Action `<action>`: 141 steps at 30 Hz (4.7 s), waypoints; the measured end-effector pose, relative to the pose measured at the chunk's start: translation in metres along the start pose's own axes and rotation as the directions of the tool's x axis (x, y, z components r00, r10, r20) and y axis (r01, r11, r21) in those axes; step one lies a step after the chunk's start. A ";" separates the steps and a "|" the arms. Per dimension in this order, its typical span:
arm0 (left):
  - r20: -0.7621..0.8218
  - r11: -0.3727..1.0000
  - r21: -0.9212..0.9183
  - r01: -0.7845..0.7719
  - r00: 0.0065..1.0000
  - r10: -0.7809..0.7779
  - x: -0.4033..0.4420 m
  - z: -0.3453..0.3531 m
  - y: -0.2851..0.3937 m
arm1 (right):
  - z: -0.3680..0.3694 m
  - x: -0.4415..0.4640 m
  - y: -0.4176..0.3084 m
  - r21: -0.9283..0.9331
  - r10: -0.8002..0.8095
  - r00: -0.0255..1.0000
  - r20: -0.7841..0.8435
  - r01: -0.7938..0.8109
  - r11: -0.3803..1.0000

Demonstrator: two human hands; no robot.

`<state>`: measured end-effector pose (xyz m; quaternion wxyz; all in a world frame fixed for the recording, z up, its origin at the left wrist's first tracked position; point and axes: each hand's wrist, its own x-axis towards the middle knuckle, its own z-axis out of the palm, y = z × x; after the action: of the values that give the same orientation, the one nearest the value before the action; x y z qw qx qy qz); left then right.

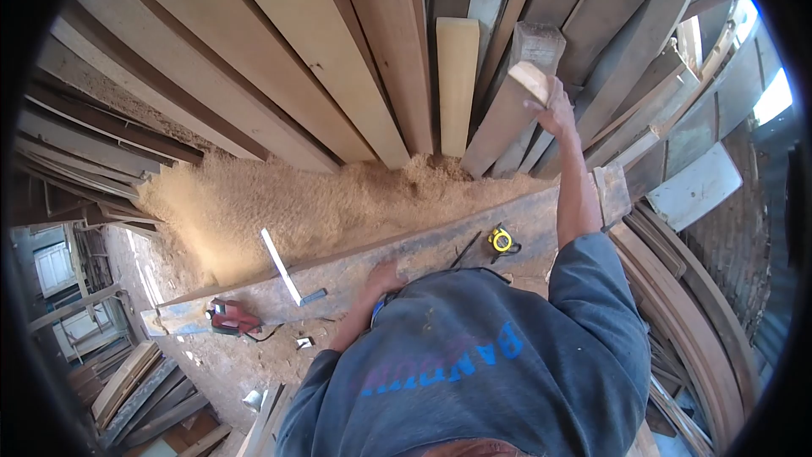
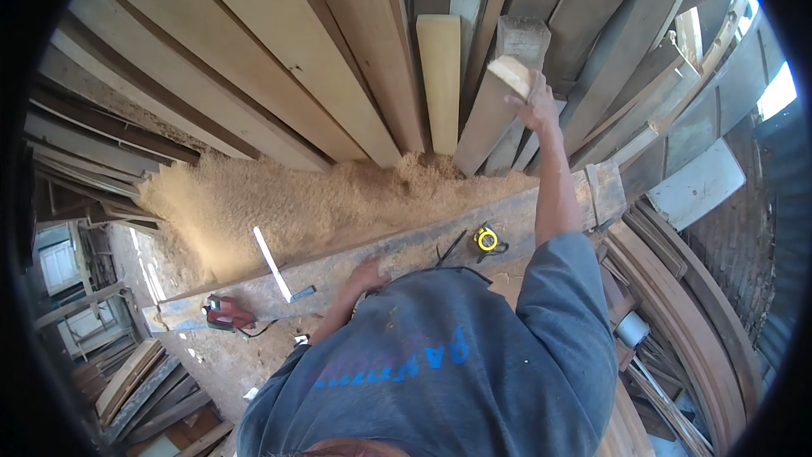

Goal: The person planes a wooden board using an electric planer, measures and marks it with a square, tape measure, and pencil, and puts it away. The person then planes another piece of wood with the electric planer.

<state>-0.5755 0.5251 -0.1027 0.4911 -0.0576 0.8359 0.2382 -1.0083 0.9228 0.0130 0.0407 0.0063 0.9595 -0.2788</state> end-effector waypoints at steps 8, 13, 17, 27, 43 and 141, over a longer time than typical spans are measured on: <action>-0.172 0.986 -0.128 -0.105 0.982 0.082 0.013 -0.033 0.050 | 0.012 -0.109 -0.056 0.041 -0.106 0.994 0.012 0.106 0.994; -0.458 0.874 -0.359 -0.329 0.877 0.142 0.005 -0.106 0.107 | 0.026 -0.171 -0.095 0.159 -0.145 0.989 -0.021 0.146 0.976; -0.611 0.879 -0.230 -0.418 0.765 0.204 -0.003 -0.156 0.140 | 0.038 -0.207 -0.104 0.213 -0.173 0.985 0.013 0.167 0.963; -0.419 0.786 0.355 -0.507 0.665 0.618 0.008 -0.210 0.169 | 0.060 -0.246 -0.122 0.178 -0.118 0.958 0.263 0.072 0.981; -0.727 0.755 -0.172 -0.632 0.599 0.336 0.013 -0.261 0.230 | -0.014 -0.126 -0.107 0.109 -0.270 0.944 0.188 0.253 0.961; -0.999 0.980 -0.050 -0.195 0.003 -0.051 -0.380 0.195 0.005 | 0.077 -0.562 -0.243 0.283 -0.951 0.165 0.261 0.929 0.239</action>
<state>-0.2283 0.5662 0.1432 -0.2609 -0.2082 0.9154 0.2249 -0.4512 0.6824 0.1234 0.0456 -0.6394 0.7198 -0.2665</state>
